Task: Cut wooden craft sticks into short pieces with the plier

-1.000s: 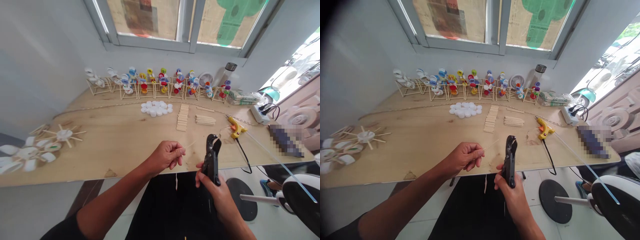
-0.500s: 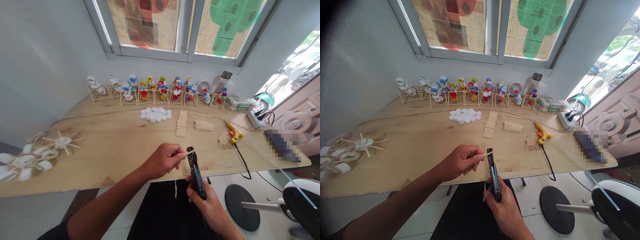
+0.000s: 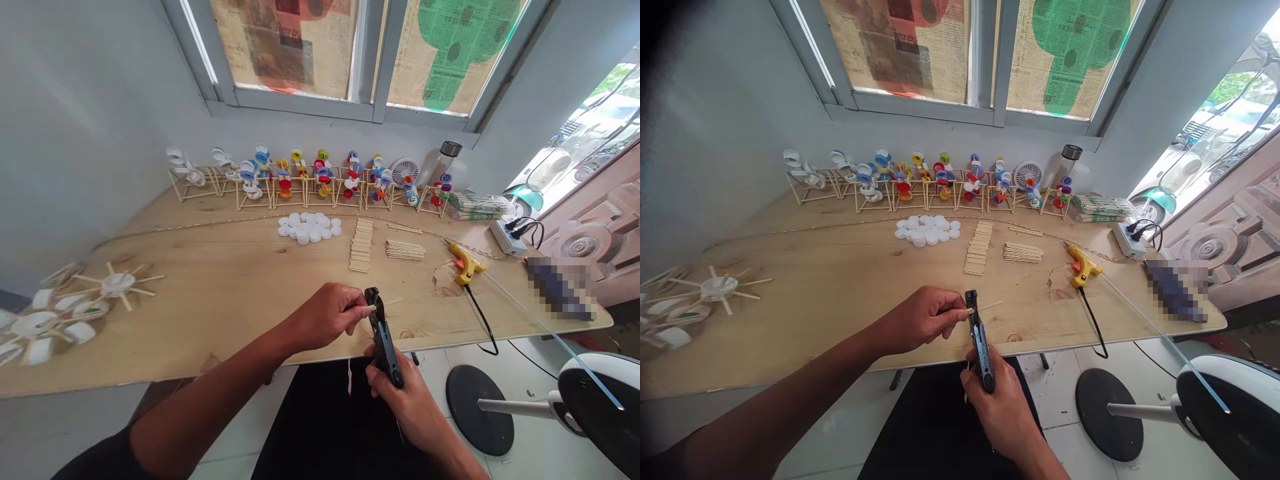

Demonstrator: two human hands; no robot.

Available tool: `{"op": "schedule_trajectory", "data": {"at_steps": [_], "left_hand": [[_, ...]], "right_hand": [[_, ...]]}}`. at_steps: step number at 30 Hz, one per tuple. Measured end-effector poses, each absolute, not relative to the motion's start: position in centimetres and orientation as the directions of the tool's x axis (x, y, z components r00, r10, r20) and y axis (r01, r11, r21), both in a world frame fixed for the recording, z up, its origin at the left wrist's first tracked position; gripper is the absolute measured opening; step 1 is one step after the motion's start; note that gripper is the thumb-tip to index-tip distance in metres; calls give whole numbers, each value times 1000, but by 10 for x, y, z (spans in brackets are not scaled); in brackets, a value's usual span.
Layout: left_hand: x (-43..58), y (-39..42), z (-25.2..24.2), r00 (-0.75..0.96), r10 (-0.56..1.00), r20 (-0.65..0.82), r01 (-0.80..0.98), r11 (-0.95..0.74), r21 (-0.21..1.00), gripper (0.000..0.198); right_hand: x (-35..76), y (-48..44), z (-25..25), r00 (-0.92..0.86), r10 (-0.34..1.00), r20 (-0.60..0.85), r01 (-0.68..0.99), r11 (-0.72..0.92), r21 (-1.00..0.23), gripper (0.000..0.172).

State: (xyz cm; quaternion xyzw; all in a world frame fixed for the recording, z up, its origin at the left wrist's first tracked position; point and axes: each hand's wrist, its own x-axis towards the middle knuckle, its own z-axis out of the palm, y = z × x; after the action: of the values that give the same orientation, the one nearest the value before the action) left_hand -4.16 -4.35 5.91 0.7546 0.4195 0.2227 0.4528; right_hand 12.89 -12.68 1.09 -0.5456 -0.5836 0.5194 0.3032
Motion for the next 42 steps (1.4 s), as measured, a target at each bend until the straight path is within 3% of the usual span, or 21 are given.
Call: {"op": "schedule_trajectory", "data": {"at_steps": [6, 25, 42], "left_hand": [[-44, -43, 58, 552, 832, -51, 442, -241, 864, 29], [-43, -36, 61, 595, 768, -237, 365, 4, 931, 26], [-42, -34, 60, 594, 792, -141, 392, -131, 910, 23]], "right_hand": [[126, -128, 15, -203, 951, -233, 382, -143, -913, 11], [126, -122, 5, -209, 956, -206, 449, -93, -889, 11], [123, -124, 0, -135, 983, -127, 546, -33, -837, 17]]}}
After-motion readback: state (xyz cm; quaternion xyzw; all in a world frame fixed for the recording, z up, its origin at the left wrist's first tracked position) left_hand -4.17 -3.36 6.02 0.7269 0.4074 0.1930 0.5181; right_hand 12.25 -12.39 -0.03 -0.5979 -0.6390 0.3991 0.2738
